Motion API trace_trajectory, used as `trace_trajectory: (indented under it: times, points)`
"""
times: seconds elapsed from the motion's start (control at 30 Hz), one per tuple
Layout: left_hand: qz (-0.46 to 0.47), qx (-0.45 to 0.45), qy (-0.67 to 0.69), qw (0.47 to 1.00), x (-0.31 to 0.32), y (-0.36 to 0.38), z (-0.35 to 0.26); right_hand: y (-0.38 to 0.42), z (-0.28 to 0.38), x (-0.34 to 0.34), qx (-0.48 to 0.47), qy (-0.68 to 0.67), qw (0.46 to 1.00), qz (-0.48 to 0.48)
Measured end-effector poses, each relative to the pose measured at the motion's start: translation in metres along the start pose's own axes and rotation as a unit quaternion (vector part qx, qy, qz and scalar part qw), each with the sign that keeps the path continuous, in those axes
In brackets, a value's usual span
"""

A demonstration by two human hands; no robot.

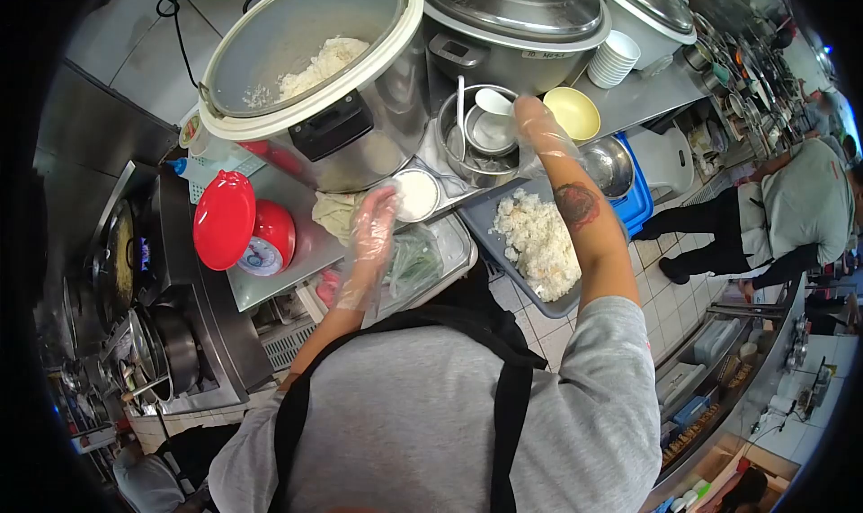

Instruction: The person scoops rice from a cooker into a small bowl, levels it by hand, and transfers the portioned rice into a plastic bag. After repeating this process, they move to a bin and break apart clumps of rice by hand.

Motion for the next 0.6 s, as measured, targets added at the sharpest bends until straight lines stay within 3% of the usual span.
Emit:
trace_trajectory:
  times: [0.17,0.2,0.3,0.43,0.5,0.6]
  points:
    - [0.112,0.157,-0.023,0.981,0.065,-0.061,-0.055,0.014,0.022,-0.028,0.021,-0.016,1.000,0.009]
    - [0.126,0.158,-0.065,0.977,0.076,-0.076,-0.057,0.017,0.018,-0.022,0.014,-0.037,0.999,-0.032]
    - [0.136,0.165,-0.169,0.962,0.099,-0.109,-0.053,0.019,0.016,-0.021,-0.004,0.006,0.999,-0.035]
    - [0.122,0.155,-0.212,0.957,0.114,-0.133,-0.037,0.025,0.008,-0.030,-0.049,-0.014,0.999,-0.001]
    - [0.125,0.152,-0.254,0.947,0.120,-0.140,-0.030,0.022,0.000,-0.026,-0.015,-0.080,0.996,0.025]
    - [0.161,0.073,-0.262,0.949,0.132,-0.153,-0.031,0.024,-0.004,-0.047,-0.013,-0.140,0.990,0.023]
Point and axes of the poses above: each hand's wrist, its own y-axis away from the middle knuckle, its own x-axis out of the palm, z = x × y, the point moved 2 cm from there along -y, towards the middle knuckle, and after that the axes turned 3 degrees about -z, right-handed, at the moved point
